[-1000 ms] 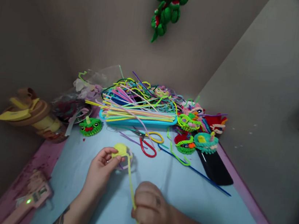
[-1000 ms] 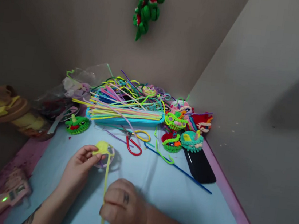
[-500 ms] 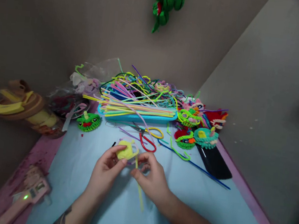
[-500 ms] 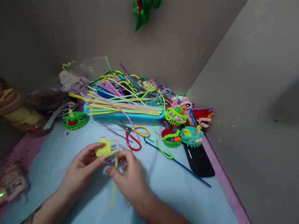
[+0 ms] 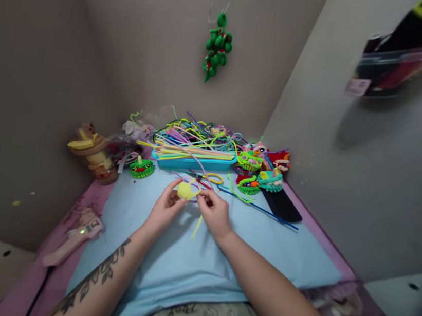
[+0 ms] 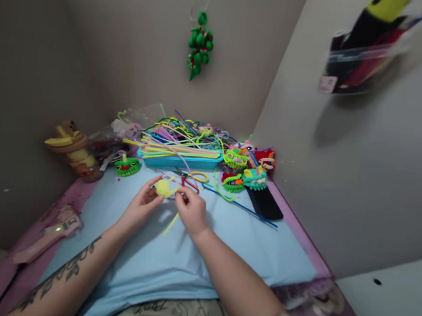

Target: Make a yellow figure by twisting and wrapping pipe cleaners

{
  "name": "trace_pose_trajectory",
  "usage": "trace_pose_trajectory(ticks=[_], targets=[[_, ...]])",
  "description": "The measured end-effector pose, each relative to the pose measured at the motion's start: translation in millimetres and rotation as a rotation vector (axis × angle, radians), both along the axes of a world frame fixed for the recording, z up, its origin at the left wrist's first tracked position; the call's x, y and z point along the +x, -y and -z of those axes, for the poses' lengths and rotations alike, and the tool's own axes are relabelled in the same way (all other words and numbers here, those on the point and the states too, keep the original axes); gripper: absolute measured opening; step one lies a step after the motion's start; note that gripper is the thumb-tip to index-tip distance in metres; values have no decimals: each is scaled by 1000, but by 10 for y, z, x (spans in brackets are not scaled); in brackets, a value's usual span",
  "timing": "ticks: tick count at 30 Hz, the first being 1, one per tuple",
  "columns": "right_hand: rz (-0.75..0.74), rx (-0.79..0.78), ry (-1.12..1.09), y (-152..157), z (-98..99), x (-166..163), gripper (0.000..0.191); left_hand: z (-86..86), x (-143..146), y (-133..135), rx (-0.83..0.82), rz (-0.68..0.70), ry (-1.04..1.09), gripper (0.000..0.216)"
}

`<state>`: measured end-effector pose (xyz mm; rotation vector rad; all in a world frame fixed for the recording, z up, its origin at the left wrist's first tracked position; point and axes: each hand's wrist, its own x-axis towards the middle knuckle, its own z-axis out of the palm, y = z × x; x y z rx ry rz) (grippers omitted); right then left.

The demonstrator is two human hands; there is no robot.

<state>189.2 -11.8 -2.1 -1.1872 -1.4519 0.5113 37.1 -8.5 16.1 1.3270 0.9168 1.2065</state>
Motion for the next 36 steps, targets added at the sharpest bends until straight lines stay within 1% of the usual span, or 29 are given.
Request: trace_pose_trajectory(ticks=[2,4,6,8,10,11,14,16,19,22,25,29,32,34,36], targets=[[-1,71,58,2,12,0,16,58,-65,41,52,-83,-143,53],[-28,134,120,15,21,-2,17,109,-130,83,149,-243,-329,43],[-70,183,159,33,33,-9,17,140,-176,114,254,-288,-433,39],[-101,213,163,47,53,-20,16,156,-189,128,303,-247,-416,32],[-102,224,136,47,79,-31,16,170,-169,127,259,-111,-338,21],[-101,229,128,43,93,-35,16,178,-152,125,210,-60,-268,20],[-96,281,148,23,130,-45,16,202,-94,127,125,60,-101,22],[-87,339,193,17,138,-51,16,206,-72,138,102,89,-58,25],[-122,405,297,28,116,-55,18,188,-76,151,94,44,-44,24],[-176,425,414,49,64,-42,21,169,-105,146,88,1,-31,24],[-177,425,494,64,24,-18,23,172,-122,134,73,-16,20,26],[-177,430,561,64,33,-1,23,184,-120,129,49,-40,37,29],[-204,400,561,67,67,-18,21,189,-125,119,75,-154,-37,25],[-226,357,558,76,89,-45,19,192,-137,111,114,-245,-130,19],[-244,310,547,86,108,-76,18,191,-152,106,160,-304,-229,14]])
